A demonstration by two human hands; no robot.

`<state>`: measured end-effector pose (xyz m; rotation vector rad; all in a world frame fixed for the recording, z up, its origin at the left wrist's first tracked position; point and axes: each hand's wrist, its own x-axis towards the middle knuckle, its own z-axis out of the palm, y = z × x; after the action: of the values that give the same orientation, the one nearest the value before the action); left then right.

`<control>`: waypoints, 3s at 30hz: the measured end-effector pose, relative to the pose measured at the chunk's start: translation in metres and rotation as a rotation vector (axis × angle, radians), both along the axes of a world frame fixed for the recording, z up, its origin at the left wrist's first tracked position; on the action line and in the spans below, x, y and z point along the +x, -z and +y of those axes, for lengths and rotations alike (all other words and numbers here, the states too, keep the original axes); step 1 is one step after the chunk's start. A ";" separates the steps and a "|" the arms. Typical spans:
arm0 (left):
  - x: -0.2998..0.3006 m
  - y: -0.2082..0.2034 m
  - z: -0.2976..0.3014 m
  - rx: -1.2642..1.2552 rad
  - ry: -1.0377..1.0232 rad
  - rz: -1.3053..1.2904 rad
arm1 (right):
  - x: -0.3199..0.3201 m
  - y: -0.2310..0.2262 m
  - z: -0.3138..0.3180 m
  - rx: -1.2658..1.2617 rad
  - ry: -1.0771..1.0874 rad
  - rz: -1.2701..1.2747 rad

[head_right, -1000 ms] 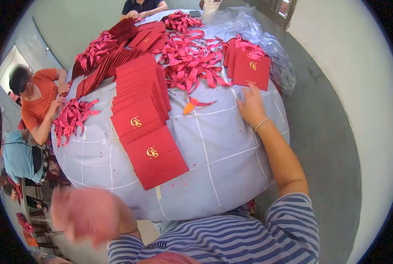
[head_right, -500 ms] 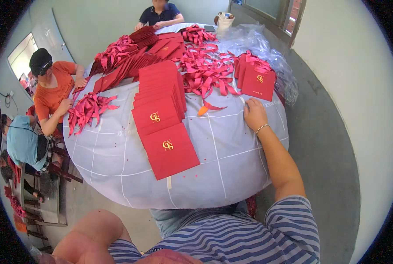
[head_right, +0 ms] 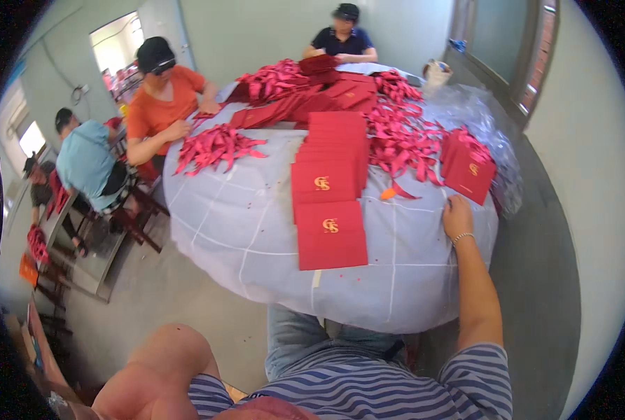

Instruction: The person handles a pair of eyeglasses and assembles gift bags by attaching ribbon handles to red paper bags by hand.

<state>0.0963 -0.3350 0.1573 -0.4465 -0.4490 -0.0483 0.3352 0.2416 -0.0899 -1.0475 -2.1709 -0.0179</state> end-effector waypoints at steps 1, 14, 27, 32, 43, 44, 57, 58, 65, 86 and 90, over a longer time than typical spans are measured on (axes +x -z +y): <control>0.006 0.001 -0.009 0.013 0.053 0.056 | 0.000 0.002 0.001 0.004 -0.003 -0.007; 0.035 0.026 0.024 -0.207 1.472 -0.006 | 0.009 0.016 0.026 -0.069 0.019 -0.092; 0.007 0.064 0.071 -0.736 1.357 -1.180 | 0.007 0.025 0.045 -0.065 -0.001 -0.076; -0.003 0.077 0.098 -0.787 1.374 -1.267 | 0.004 0.021 0.045 -0.088 -0.022 -0.077; -0.031 0.105 0.146 -1.030 1.220 -1.568 | 0.019 0.017 0.029 -0.134 -0.028 -0.079; -0.041 0.109 0.151 -1.005 1.180 -1.604 | 0.015 0.015 0.030 -0.127 -0.040 -0.116; -0.125 0.156 0.251 -1.022 0.897 -1.881 | 0.011 0.012 0.016 -0.047 0.001 -0.153; -0.121 0.153 0.259 -1.037 0.909 -1.888 | 0.011 0.012 0.014 -0.044 -0.008 -0.151; -0.088 0.135 0.277 -1.443 0.870 -1.712 | 0.012 0.004 0.000 -0.054 -0.005 -0.143; -0.097 0.186 0.289 -1.388 0.670 -1.964 | 0.006 -0.008 -0.003 0.075 -0.108 0.293; -0.100 0.189 0.291 -1.416 0.677 -1.903 | -0.005 -0.036 -0.021 0.066 -0.155 0.406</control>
<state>-0.0041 -0.0442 -0.0314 -1.9348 -2.2235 -0.9074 0.3301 0.2207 -0.0535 -0.7658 -1.8601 0.1791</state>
